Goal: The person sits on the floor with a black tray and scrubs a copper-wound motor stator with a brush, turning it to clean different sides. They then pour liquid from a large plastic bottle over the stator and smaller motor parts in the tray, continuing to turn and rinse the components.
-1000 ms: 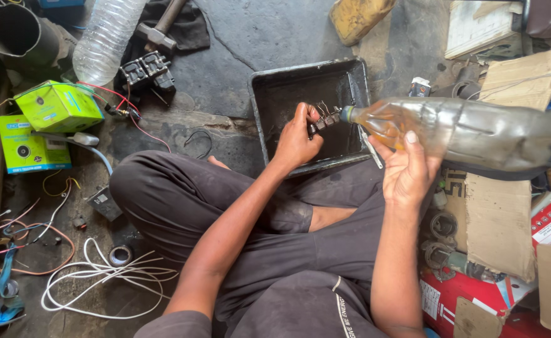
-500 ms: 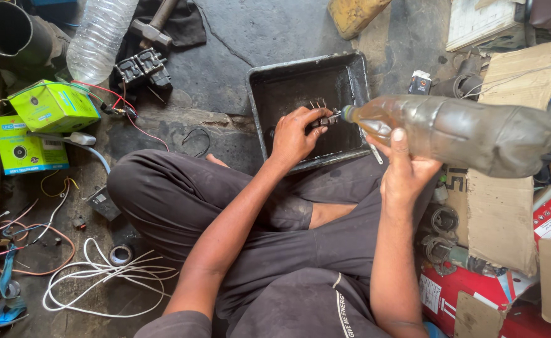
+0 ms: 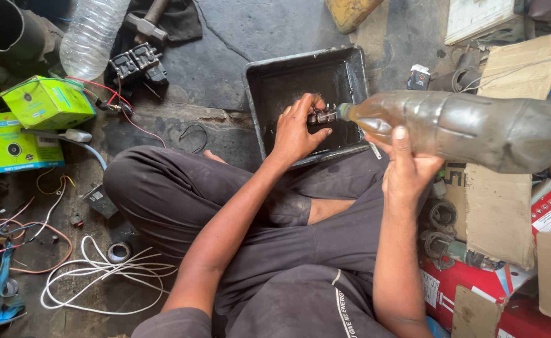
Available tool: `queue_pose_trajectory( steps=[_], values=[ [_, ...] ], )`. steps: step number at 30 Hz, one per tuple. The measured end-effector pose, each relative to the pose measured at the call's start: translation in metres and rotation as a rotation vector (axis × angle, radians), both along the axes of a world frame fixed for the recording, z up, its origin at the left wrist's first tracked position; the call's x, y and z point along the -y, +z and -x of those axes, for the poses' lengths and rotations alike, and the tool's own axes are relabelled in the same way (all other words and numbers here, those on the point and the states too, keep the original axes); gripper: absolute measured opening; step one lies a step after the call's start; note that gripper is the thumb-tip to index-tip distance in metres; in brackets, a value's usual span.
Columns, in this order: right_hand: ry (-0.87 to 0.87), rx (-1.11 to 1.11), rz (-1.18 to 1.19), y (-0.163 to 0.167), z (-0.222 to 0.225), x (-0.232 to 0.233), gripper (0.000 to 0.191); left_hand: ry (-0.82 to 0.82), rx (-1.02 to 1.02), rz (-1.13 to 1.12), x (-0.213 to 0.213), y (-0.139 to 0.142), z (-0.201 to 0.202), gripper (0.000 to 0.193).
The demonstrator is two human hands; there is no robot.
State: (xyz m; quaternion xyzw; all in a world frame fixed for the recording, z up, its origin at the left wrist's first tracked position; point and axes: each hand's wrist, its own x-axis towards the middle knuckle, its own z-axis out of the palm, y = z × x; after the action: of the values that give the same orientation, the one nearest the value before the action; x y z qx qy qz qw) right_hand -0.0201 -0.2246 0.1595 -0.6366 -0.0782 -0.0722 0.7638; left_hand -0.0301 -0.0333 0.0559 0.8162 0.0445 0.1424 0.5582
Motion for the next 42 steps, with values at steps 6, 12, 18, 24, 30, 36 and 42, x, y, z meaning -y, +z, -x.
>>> queue_pose_trajectory(
  steps=[6,12,18,24,30,36,42],
  values=[
    [-0.017,-0.015,0.046,0.004,0.001,-0.001,0.054,-0.058,-0.047,-0.129,-0.007,0.004,0.004,0.056],
    [0.02,-0.019,0.073,0.004,0.003,-0.001,0.053,-0.005,-0.098,-0.13,0.0,-0.013,0.001,0.047],
    [0.004,-0.024,0.078,0.005,0.004,-0.005,0.051,0.098,-0.219,0.075,-0.001,-0.029,-0.007,0.038],
    [0.015,-0.038,0.015,0.003,0.004,-0.014,0.05,0.242,-0.063,-0.215,0.002,-0.024,-0.001,0.043],
    [0.015,-0.022,0.048,-0.001,-0.001,-0.011,0.053,0.118,0.034,-0.654,0.003,-0.015,-0.001,0.071],
    [0.0,-0.04,0.014,-0.009,-0.001,-0.012,0.056,0.029,-0.122,-0.54,0.006,-0.019,-0.001,0.066],
    [-0.031,-0.037,0.044,-0.011,-0.002,-0.014,0.055,0.031,0.054,-0.817,0.009,-0.024,-0.003,0.054]
  ],
)
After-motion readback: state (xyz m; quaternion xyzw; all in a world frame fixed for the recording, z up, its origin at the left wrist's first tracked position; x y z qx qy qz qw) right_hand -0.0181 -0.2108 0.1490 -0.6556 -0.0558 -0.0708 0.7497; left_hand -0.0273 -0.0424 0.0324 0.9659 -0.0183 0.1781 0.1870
